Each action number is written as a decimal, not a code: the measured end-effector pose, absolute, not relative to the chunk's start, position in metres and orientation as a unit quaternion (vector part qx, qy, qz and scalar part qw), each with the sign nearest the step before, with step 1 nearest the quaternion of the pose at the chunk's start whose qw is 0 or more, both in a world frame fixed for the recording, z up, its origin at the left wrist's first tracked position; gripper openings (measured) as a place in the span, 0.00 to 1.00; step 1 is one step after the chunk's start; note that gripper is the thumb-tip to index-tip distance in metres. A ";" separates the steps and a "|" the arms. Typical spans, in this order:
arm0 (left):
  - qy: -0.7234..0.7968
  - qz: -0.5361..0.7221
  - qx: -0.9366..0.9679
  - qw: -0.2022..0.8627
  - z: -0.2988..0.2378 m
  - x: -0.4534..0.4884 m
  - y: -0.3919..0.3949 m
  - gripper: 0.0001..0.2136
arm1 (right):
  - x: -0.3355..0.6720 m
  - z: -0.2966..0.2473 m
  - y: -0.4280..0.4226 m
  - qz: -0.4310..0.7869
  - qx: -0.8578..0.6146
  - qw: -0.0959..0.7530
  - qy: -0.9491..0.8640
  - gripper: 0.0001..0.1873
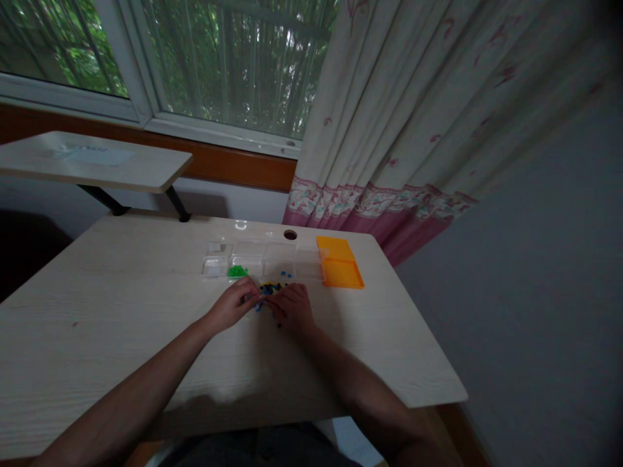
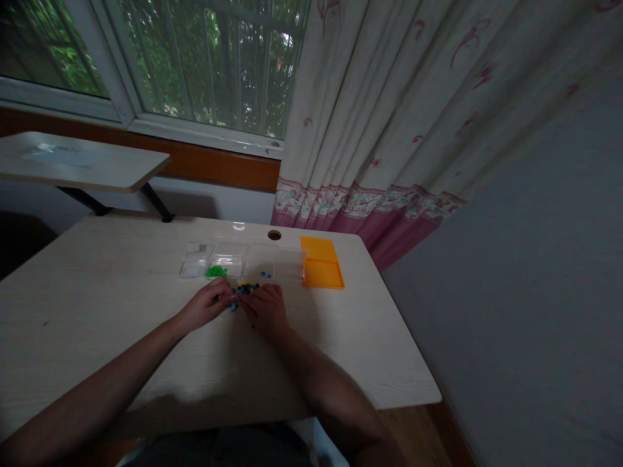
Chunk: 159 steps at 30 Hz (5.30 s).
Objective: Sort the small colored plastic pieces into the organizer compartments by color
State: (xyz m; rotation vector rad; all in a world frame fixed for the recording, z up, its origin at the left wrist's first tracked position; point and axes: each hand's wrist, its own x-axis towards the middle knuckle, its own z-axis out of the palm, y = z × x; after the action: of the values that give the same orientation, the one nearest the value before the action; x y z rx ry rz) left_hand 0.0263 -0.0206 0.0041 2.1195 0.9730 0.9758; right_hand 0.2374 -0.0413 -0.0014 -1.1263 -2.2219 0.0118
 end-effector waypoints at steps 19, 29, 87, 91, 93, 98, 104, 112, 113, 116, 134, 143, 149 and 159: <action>0.374 0.341 0.820 0.266 0.009 0.023 -0.021 0.14 | 0.244 0.002 -0.036 -0.009 -0.425 0.339 -0.839 0.09; 0.413 0.304 0.842 0.167 0.018 0.002 -0.012 0.19 | 0.278 -0.005 -0.006 -0.042 -0.593 0.369 -0.714 0.10; 0.374 0.191 0.888 0.187 0.013 -0.007 -0.012 0.07 | 0.275 -0.007 -0.006 -0.007 -0.560 0.380 -0.736 0.11; 0.372 0.194 0.887 0.195 0.013 -0.008 -0.012 0.08 | 0.275 -0.008 -0.006 -0.007 -0.561 0.377 -0.737 0.11; 0.368 0.195 0.887 0.197 0.013 -0.008 -0.011 0.08 | 0.275 -0.008 -0.006 -0.005 -0.563 0.375 -0.736 0.11; 0.359 0.200 0.889 0.201 0.013 -0.009 -0.012 0.08 | 0.276 -0.009 -0.007 0.000 -0.559 0.382 -0.736 0.11; 0.358 0.192 0.890 0.205 0.015 -0.009 -0.013 0.07 | 0.277 -0.010 -0.005 -0.002 -0.555 0.376 -0.742 0.12; 0.366 0.191 0.889 0.197 0.014 -0.008 -0.012 0.09 | 0.278 -0.012 -0.005 -0.001 -0.554 0.377 -0.743 0.12; 0.370 0.189 0.888 0.197 0.014 -0.008 -0.012 0.09 | 0.278 -0.012 -0.005 -0.001 -0.553 0.377 -0.743 0.12; 0.374 0.184 0.888 0.194 0.013 -0.008 -0.012 0.10 | 0.277 -0.011 -0.005 -0.002 -0.557 0.374 -0.741 0.13; 0.386 0.196 0.886 0.167 0.010 0.003 -0.014 0.11 | 0.275 -0.007 -0.008 0.003 -0.559 0.373 -0.740 0.13; 0.385 0.294 0.835 0.260 0.013 0.017 -0.021 0.14 | 0.250 0.000 -0.034 -0.021 -0.433 0.336 -0.836 0.11; 0.367 0.337 0.812 0.303 0.012 0.025 -0.024 0.15 | 0.235 0.003 -0.046 -0.032 -0.390 0.331 -0.859 0.12; 0.352 0.338 0.809 0.329 0.010 0.026 -0.025 0.16 | 0.235 0.005 -0.048 -0.026 -0.384 0.352 -0.853 0.09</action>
State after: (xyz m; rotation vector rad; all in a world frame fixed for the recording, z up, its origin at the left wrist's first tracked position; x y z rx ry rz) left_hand 0.0264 -0.0250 0.0095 2.1162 0.9200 0.8848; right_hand 0.2351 -0.0482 0.0050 -0.9943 -2.2080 -0.0684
